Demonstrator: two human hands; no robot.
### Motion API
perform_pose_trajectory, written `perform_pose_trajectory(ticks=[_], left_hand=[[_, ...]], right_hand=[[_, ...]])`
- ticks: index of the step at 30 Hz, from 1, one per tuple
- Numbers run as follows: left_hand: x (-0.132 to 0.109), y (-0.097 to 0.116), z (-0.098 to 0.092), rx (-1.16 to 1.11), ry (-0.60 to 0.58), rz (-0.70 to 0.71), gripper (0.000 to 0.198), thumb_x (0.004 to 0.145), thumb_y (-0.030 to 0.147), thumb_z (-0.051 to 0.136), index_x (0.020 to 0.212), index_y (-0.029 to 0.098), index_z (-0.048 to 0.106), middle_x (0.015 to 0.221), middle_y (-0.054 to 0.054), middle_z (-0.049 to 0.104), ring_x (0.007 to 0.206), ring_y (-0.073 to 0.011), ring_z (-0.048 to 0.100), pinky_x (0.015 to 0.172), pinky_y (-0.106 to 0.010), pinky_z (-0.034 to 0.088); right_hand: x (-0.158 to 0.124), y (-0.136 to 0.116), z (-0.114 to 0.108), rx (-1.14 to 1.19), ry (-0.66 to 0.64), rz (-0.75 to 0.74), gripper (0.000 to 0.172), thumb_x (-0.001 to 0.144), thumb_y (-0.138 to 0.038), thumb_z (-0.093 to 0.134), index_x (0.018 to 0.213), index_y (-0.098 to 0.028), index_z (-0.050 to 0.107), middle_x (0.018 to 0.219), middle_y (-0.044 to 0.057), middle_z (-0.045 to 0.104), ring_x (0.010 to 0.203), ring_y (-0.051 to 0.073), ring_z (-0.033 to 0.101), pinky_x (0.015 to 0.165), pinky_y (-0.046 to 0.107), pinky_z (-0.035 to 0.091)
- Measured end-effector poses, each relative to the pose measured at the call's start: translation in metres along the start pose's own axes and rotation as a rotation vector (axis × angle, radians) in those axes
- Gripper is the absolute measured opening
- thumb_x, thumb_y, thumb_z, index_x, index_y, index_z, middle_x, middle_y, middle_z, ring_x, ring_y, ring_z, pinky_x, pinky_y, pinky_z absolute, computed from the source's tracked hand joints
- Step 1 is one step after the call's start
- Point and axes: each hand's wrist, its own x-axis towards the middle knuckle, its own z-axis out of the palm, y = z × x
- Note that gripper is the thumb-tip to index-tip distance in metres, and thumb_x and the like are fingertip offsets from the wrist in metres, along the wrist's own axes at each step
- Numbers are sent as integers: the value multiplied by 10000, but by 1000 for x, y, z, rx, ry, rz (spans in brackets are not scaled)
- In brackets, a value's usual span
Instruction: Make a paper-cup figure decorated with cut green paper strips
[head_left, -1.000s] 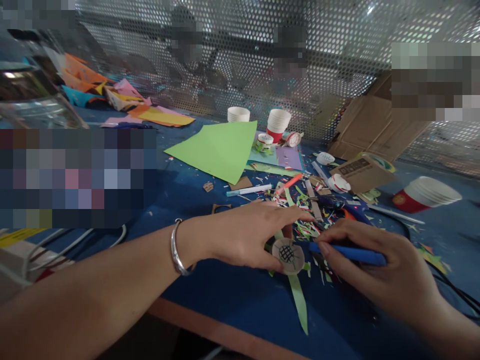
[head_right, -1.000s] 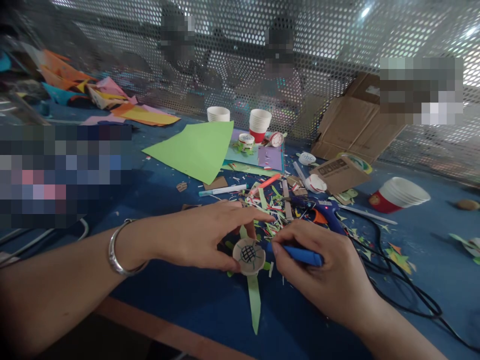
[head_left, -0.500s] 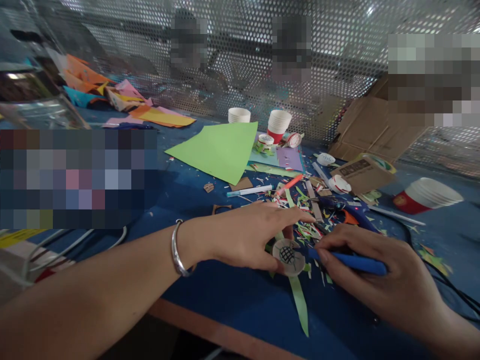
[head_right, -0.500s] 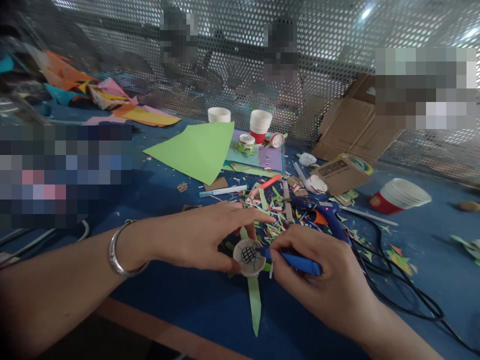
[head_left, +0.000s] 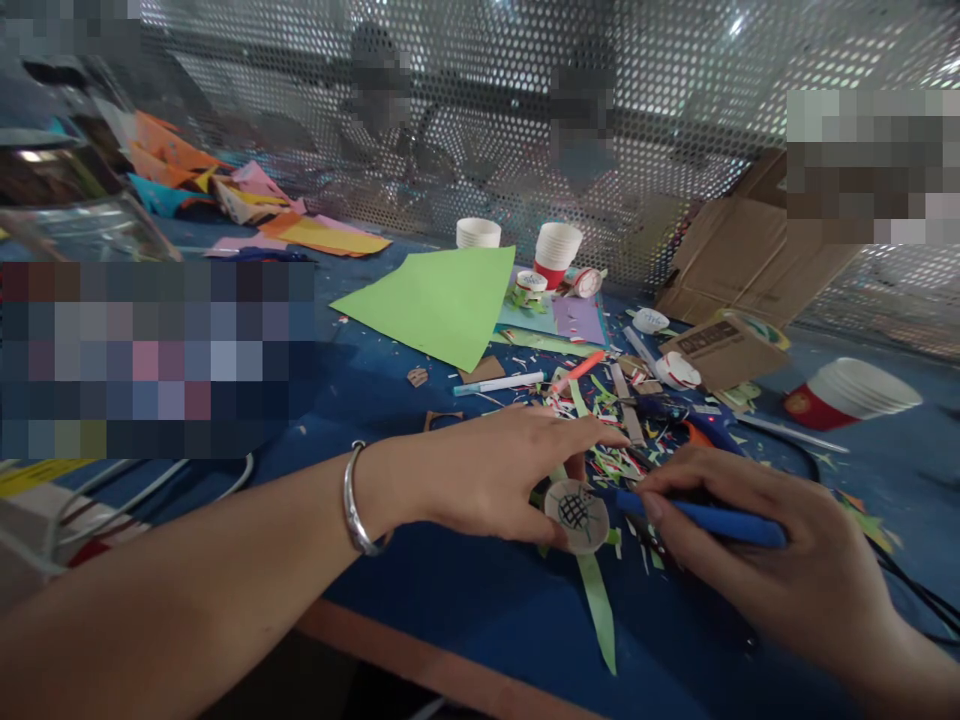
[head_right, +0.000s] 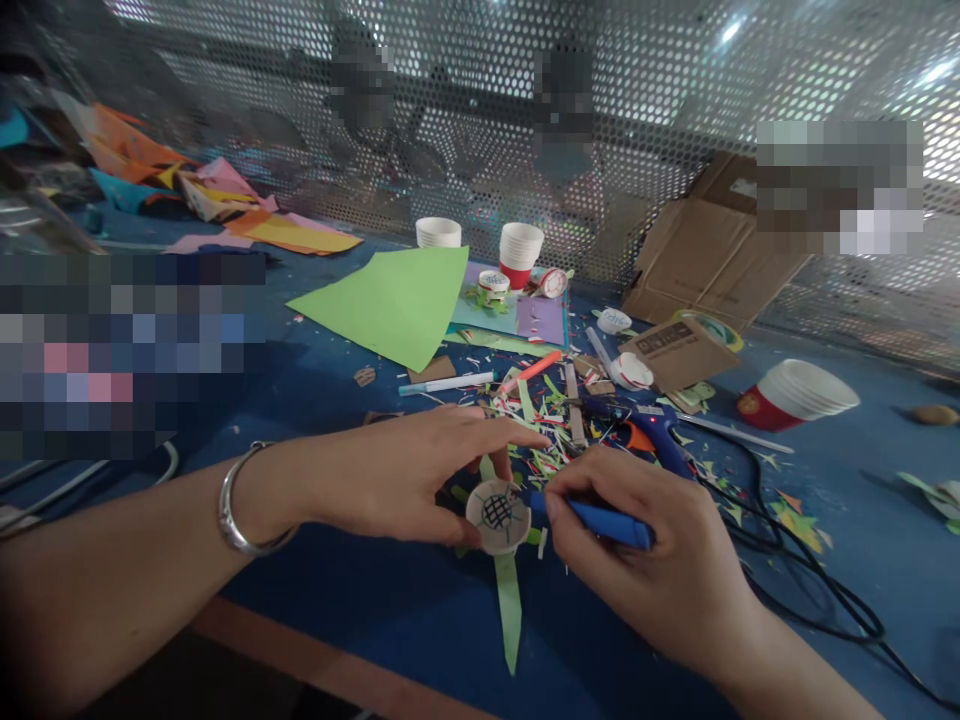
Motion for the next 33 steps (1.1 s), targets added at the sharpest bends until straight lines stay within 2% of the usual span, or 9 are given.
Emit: perform_pose_trajectory(ticks=[6, 16, 26, 31, 33], left_hand=[[1, -1, 1, -14, 15, 28, 830, 821, 352, 792, 1538, 214, 399, 1243, -106, 692, 1142, -280, 613, 961, -382, 439], [1, -2, 0, -8, 19, 61, 835, 802, 326, 793, 1529, 181, 410, 1212, -101, 695, 1114, -280, 625, 944, -373, 451], [0, -2, 2, 18, 22, 32, 852, 823, 352, 781, 1557, 194, 378, 1353, -137, 646, 1180, -288, 615, 980, -372, 444], [0, -1, 1, 22, 5, 16, 855, 825, 338, 782, 1563, 198, 374, 1253, -108, 688, 1156, -277, 615, 972, -363, 437], [0, -1, 2, 32, 8, 16, 859, 824, 342, 782, 1565, 196, 374, 1284, -116, 676, 1157, -279, 608, 968, -368, 437]], right_hand=[[2, 0, 6, 35, -52, -8, 109, 924, -224, 622, 849, -259, 693, 757, -14, 719, 645, 146, 684, 604, 256, 526], [1, -2, 10, 45, -10, 28, 132, 940, -241, 608, 850, -261, 703, 764, -10, 723, 652, 151, 682, 620, 266, 523], [3, 2, 10, 46, -33, -11, 100, 933, -214, 625, 881, -278, 682, 801, -25, 736, 702, 158, 706, 670, 277, 534], [2, -1, 12, 66, -2, 14, 105, 929, -222, 627, 863, -268, 694, 796, -14, 731, 695, 162, 697, 657, 290, 517], [2, -1, 12, 66, 15, 13, 115, 924, -202, 626, 860, -265, 698, 793, -19, 727, 688, 152, 690, 661, 284, 509]])
